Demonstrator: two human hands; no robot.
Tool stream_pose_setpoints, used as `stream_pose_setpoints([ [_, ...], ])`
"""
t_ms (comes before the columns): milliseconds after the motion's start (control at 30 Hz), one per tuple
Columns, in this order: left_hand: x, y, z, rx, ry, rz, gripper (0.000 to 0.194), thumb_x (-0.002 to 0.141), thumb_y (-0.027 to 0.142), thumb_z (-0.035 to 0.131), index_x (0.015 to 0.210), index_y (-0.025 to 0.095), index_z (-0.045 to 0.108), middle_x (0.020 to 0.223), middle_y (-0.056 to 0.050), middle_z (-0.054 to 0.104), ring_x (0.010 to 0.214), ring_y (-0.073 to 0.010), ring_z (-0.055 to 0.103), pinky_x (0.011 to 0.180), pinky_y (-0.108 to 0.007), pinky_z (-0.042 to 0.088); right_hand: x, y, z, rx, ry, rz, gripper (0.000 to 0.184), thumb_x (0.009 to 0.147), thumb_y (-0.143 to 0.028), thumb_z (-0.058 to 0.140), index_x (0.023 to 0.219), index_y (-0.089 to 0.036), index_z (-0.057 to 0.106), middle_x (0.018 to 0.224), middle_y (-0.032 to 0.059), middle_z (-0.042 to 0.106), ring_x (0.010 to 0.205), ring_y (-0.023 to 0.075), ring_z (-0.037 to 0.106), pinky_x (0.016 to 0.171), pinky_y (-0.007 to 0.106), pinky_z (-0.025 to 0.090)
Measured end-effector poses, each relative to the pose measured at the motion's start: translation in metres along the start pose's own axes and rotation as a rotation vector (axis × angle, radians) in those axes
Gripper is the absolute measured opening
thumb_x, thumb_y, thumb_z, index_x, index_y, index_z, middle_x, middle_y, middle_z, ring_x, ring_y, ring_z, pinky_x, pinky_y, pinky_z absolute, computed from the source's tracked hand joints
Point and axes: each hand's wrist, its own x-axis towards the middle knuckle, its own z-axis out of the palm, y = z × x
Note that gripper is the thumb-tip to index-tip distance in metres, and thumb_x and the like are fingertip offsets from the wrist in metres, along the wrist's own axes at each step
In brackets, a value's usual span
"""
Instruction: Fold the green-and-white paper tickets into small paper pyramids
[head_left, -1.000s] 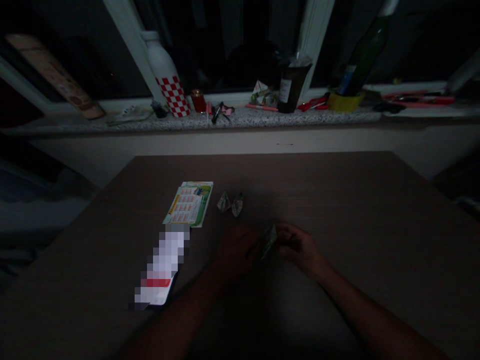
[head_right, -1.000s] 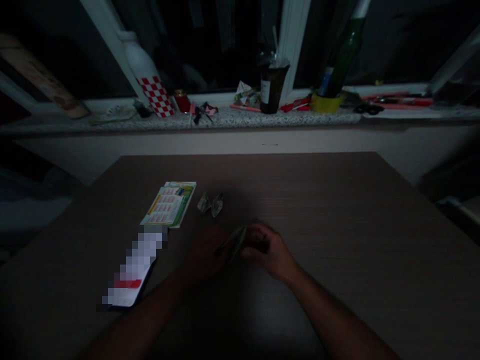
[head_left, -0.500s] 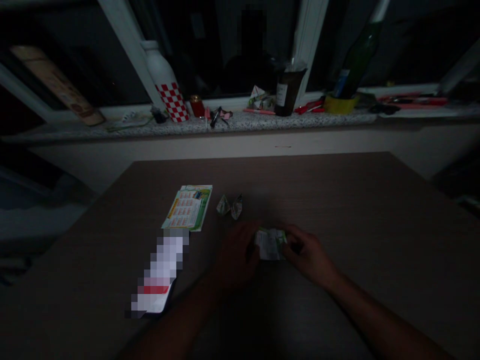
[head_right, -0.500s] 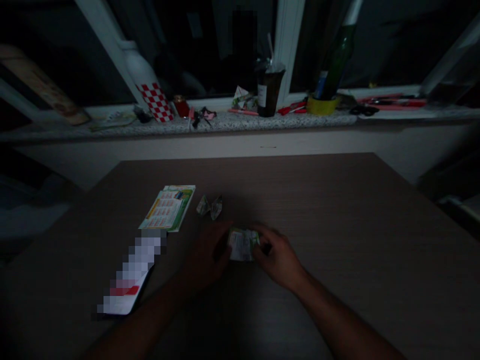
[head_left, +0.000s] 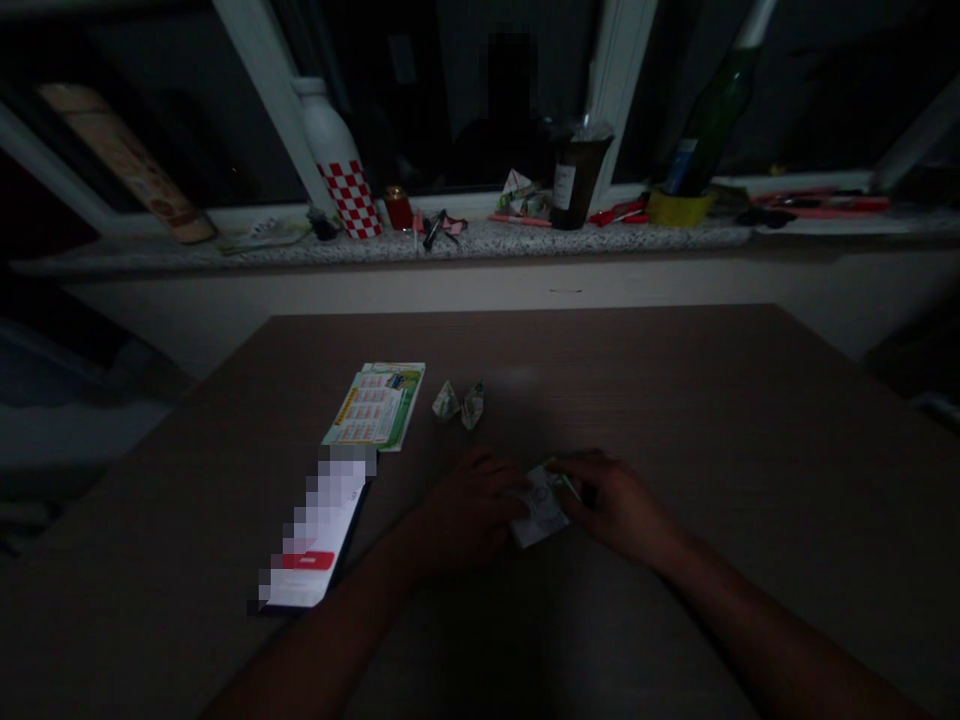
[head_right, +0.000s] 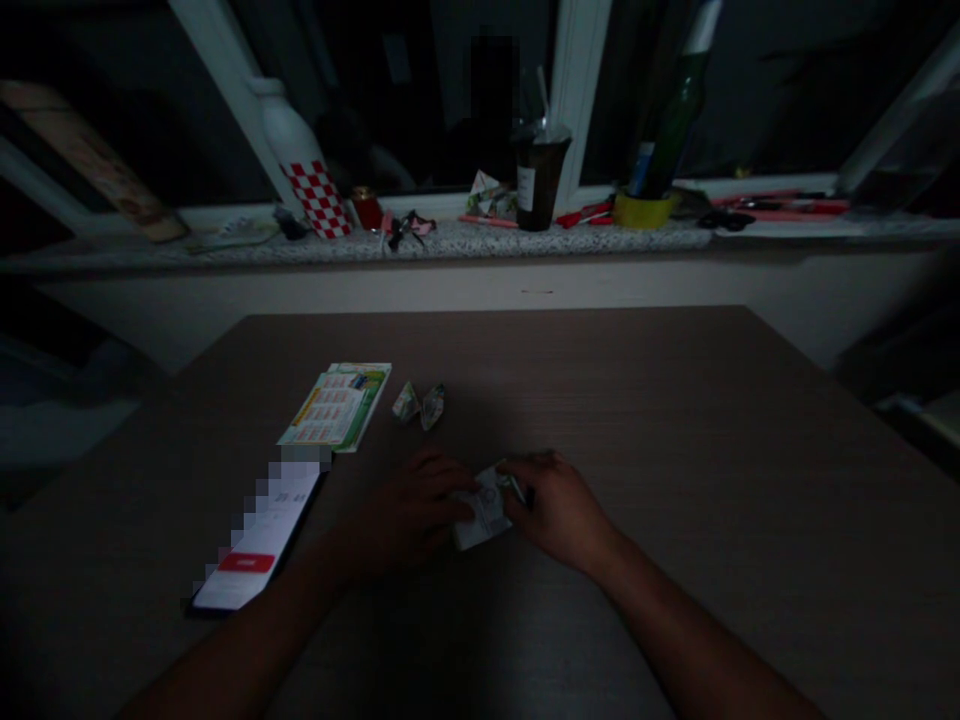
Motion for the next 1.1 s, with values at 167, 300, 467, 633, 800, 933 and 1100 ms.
stream_pose_setpoints([
  [167,-0.002,0.0,-0.004,-0.016,-0.028,-0.049,0.026,0.076,0.014,0.056,0.101,0.02,0.062,0.115,-0.007,0.062,0.112,-0.0213,0.051,0.104,-0.041,0.027,-0.001,-0.003,-0.005,-0.115,-0.054,-0.03,0.018,0.084,-0.022,0.059,0.1,-0.021,0.068,0.075,0.0031,0.068,0.073,0.0195,0.061,0.078,0.035,0.042],
  [300,-0.002,0.001,-0.004,-0.027,-0.07,-0.052,0.029,0.074,0.017,0.06,0.103,0.02,0.062,0.12,-0.008,0.06,0.115,-0.0231,0.049,0.105,-0.042,0.024,-0.002,-0.004,-0.006,-0.141,-0.071,-0.074,0.015,0.084,-0.024,0.061,0.097,-0.023,0.069,0.084,0.0048,0.066,0.086,0.0221,0.059,0.081,0.037,0.04],
  [467,-0.003,0.003,-0.003,-0.044,-0.047,-0.058,0.036,0.074,0.016,0.062,0.109,0.023,0.061,0.121,-0.007,0.059,0.116,-0.0225,0.048,0.103,-0.041,0.026,-0.003,-0.005,-0.004,-0.119,-0.103,-0.102,0.027,0.078,-0.024,0.068,0.105,-0.027,0.067,0.095,0.005,0.062,0.096,0.0245,0.055,0.086,0.039,0.037],
  [633,-0.004,0.001,-0.004,-0.074,-0.041,-0.043,0.027,0.076,0.017,0.063,0.102,0.024,0.065,0.114,-0.004,0.061,0.11,-0.0213,0.051,0.101,-0.04,0.027,-0.004,-0.008,-0.003,-0.114,-0.127,-0.093,0.032,0.076,-0.024,0.069,0.107,-0.029,0.065,0.099,0.0051,0.06,0.098,0.0253,0.053,0.087,0.04,0.036],
  [800,-0.006,-0.004,-0.007,-0.088,-0.05,-0.065,0.012,0.079,0.023,0.064,0.09,0.023,0.068,0.103,-0.004,0.061,0.102,-0.0204,0.053,0.096,-0.038,0.031,-0.005,-0.01,-0.002,-0.115,-0.126,-0.054,0.036,0.072,-0.026,0.072,0.108,-0.028,0.065,0.102,0.0049,0.059,0.099,0.0253,0.051,0.087,0.04,0.034],
  [933,-0.005,-0.007,-0.005,-0.119,-0.045,-0.114,0.01,0.085,0.025,0.058,0.09,0.022,0.067,0.097,-0.002,0.06,0.097,-0.0187,0.052,0.09,-0.035,0.034,-0.005,-0.012,-0.002,-0.102,-0.136,-0.035,0.037,0.071,-0.026,0.072,0.108,-0.028,0.064,0.102,0.0046,0.06,0.1,0.0253,0.051,0.087,0.039,0.034],
  [1100,-0.001,-0.004,0.006,-0.114,-0.014,-0.253,0.015,0.09,0.026,0.05,0.085,0.018,0.062,0.088,-0.002,0.059,0.089,-0.0178,0.053,0.084,-0.033,0.038,-0.003,-0.014,-0.003,-0.1,-0.14,-0.016,0.032,0.072,-0.025,0.071,0.104,-0.027,0.065,0.099,0.0042,0.061,0.096,0.0247,0.053,0.086,0.039,0.035],
])
